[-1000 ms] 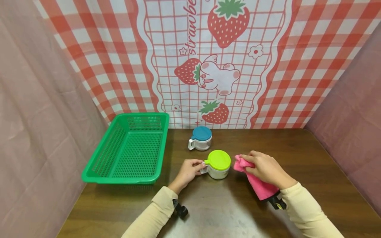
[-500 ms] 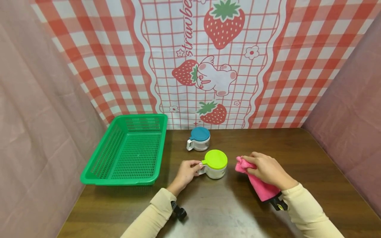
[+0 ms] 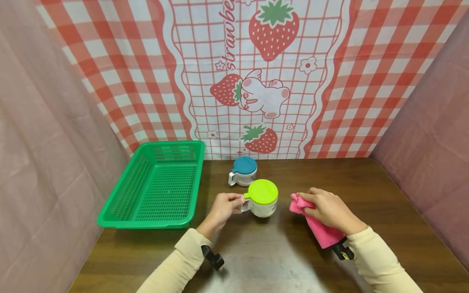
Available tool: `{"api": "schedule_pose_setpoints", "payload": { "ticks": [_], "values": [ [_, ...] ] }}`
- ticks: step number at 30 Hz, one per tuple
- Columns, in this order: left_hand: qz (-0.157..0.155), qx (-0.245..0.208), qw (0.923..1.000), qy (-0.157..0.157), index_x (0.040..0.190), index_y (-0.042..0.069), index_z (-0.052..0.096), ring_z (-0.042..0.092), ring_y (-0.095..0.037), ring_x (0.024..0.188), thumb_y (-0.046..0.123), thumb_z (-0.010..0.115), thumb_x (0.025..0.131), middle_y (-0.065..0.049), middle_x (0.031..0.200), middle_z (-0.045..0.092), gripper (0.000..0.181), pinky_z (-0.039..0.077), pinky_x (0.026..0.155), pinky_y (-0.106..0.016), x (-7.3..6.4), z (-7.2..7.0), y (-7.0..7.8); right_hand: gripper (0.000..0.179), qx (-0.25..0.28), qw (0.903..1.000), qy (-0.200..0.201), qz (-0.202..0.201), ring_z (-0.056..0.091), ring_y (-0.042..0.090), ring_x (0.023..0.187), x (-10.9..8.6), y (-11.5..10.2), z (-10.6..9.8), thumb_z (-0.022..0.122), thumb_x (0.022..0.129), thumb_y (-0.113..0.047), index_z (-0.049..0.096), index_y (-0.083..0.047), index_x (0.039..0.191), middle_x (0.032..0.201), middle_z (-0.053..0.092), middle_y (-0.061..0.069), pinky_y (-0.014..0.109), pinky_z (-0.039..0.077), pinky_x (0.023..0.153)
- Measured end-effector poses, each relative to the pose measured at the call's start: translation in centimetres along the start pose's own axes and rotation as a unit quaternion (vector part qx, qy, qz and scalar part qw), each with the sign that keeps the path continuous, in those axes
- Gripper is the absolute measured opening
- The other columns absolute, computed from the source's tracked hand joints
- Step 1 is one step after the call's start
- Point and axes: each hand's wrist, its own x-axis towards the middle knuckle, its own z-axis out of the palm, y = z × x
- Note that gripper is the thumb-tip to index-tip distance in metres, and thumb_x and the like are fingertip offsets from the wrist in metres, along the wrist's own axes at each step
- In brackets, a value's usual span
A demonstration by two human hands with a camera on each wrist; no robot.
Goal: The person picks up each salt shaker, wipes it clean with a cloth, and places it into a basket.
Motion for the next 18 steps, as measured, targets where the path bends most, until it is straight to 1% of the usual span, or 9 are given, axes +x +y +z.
{"api": "schedule_pose_setpoints", "payload": {
  "ticks": [3,7,10,12,15,18],
  "values": [
    [-0.001,-0.015,0.9999,0.006,0.109,-0.016,0.065,0.065,-0.016,0.079,0.000,0.062,0.091,-0.022,0.100,0.070,0.024,0.060,0.071,-0.036,-0.2,-0.5,1.5,0.031,-0.003,1.0000,0.003,0.001,0.056,0.013,0.068,0.0,0.1,0.0,0.078,0.077,-0.016,0.074,-0.015,0.108,0.083,0.060,-0.003,0.033,0.045,0.060],
    [-0.007,-0.027,0.9994,0.021,0.109,-0.015,0.066,0.066,-0.021,0.085,0.000,0.062,0.092,-0.023,0.104,0.069,0.023,0.060,0.072,-0.039,-0.2,-1.4,3.5,0.020,0.000,1.0000,0.005,0.007,0.057,0.014,0.068,0.0,0.2,0.1,0.079,0.076,-0.018,0.073,-0.011,0.094,0.081,0.060,-0.003,0.035,0.046,0.060],
    [-0.008,-0.026,0.9991,0.034,0.109,-0.015,0.066,0.066,-0.026,0.093,0.001,0.062,0.092,-0.026,0.110,0.068,0.024,0.060,0.075,-0.042,-0.2,-2.1,4.7,0.019,0.000,0.9999,0.005,0.010,0.057,0.014,0.068,-0.1,0.3,0.0,0.079,0.076,-0.018,0.072,-0.010,0.091,0.081,0.059,-0.003,0.035,0.046,0.059],
    [-0.008,-0.027,0.9988,0.040,0.110,-0.015,0.065,0.066,-0.027,0.098,0.001,0.062,0.092,-0.028,0.113,0.067,0.024,0.060,0.075,-0.041,-0.1,-2.6,5.4,0.024,-0.002,1.0000,0.003,0.007,0.055,0.013,0.067,-0.2,0.3,-0.1,0.079,0.076,-0.017,0.074,-0.011,0.099,0.081,0.059,-0.003,0.034,0.045,0.059],
    [-0.009,-0.029,0.9983,0.050,0.111,-0.015,0.065,0.066,-0.025,0.097,0.002,0.061,0.093,-0.028,0.115,0.066,0.025,0.060,0.072,-0.038,0.0,-3.4,6.4,0.034,-0.002,1.0000,-0.002,0.002,0.053,0.011,0.067,-0.3,0.3,-0.1,0.078,0.077,-0.016,0.074,-0.014,0.110,0.083,0.058,-0.003,0.032,0.043,0.059],
    [-0.014,-0.037,0.9978,0.054,0.114,-0.014,0.063,0.066,-0.021,0.093,0.003,0.060,0.094,-0.026,0.117,0.066,0.027,0.059,0.068,-0.032,0.2,-4.4,7.2,0.036,0.001,1.0000,-0.004,0.002,0.051,0.010,0.067,-0.4,0.3,0.0,0.079,0.077,-0.016,0.073,-0.014,0.113,0.083,0.058,-0.003,0.031,0.042,0.059]
  ]
}}
